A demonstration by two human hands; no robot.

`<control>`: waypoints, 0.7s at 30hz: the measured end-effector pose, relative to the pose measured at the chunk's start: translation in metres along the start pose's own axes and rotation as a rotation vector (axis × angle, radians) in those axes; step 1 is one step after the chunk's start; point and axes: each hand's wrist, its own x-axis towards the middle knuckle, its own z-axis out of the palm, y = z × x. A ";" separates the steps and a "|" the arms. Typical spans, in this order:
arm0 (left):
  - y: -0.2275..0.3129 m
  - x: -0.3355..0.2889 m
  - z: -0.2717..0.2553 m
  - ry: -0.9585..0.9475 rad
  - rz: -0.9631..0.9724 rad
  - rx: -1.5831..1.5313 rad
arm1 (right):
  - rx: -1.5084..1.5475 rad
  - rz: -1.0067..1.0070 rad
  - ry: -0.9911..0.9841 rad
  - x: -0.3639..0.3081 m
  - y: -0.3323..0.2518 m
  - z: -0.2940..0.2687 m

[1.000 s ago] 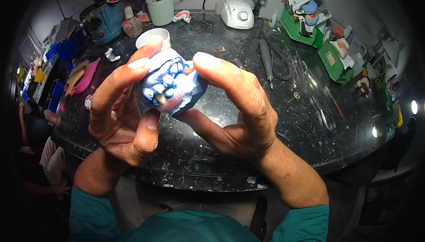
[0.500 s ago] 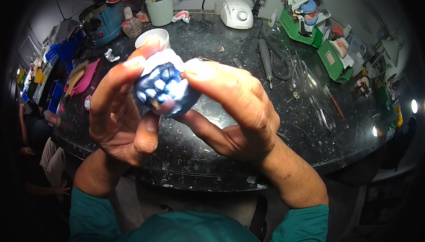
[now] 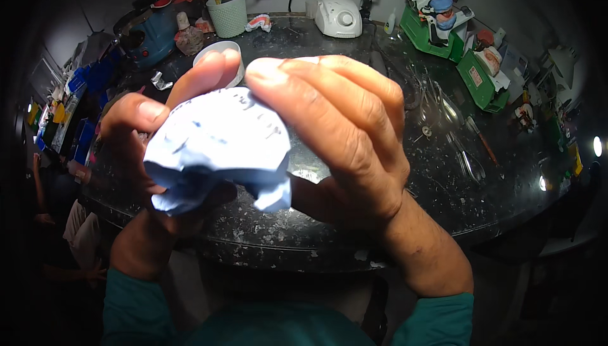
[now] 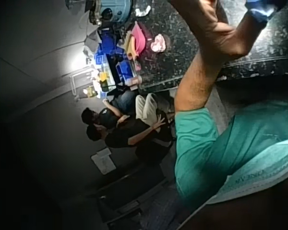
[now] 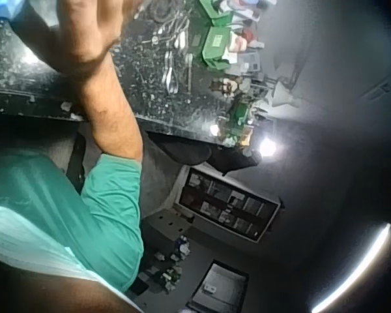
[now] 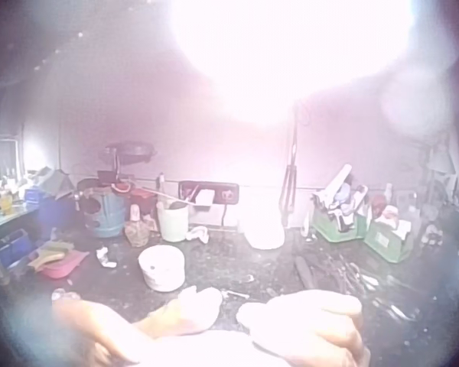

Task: The person uses a rotary tool to grind and smooth the surface of a blue dental mold held in their left hand. They periodically stop to inspect the mold, rotate it to access different areas, and wipe the surface with a blue cloth. The person also handles a second mold piece, fitting it against the first to check alignment.

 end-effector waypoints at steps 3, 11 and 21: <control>0.011 -0.005 0.002 0.023 -0.130 0.039 | 0.014 -0.048 0.026 -0.002 -0.005 0.003; -0.011 -0.003 -0.006 -0.017 0.170 0.068 | 0.087 0.000 0.138 -0.004 -0.011 0.012; -0.010 -0.004 0.000 0.074 0.122 0.027 | 0.074 -0.033 0.170 -0.003 -0.009 0.016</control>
